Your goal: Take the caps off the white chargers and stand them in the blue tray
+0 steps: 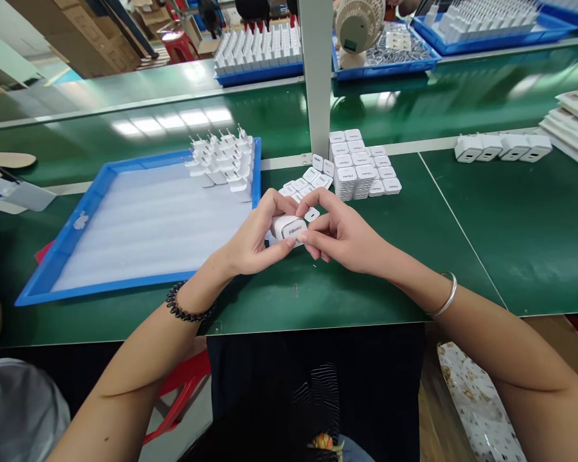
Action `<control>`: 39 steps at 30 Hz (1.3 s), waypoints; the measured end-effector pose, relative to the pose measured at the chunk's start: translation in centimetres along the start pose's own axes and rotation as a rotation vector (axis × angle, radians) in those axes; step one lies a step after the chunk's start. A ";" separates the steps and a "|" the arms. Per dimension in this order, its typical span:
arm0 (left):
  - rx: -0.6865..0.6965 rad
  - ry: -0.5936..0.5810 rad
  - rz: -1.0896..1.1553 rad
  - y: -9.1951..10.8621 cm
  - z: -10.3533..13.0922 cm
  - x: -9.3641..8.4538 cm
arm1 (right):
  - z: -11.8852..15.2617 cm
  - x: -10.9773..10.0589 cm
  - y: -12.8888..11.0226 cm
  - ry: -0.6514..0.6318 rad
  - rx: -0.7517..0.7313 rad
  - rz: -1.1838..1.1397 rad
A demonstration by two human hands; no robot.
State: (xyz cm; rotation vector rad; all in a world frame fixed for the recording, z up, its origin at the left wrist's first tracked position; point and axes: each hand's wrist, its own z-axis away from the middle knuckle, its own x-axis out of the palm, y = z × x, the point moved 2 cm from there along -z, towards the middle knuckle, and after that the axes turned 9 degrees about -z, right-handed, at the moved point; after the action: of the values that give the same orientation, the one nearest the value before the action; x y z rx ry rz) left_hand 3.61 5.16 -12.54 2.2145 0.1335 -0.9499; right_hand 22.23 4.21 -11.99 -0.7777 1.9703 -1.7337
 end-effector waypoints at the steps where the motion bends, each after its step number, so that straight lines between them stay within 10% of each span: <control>1: 0.007 0.009 0.002 0.0 0.0 0.1 | 0.0 0.1 0.0 0.005 0.002 0.007; 30: 0.022 0.212 0.104 2.6 -0.4 0.3 | -1.9 -2.0 2.3 0.130 0.121 -0.271; 39: -0.052 0.394 -0.030 1.4 -0.1 -2.8 | -2.3 -7.9 1.0 0.291 0.038 -0.329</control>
State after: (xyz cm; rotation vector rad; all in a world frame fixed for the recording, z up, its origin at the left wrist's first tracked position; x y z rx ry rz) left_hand 2.13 4.64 -9.80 2.3315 0.3688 -0.5082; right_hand 26.64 11.13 -13.17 -0.9233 2.0757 -2.1753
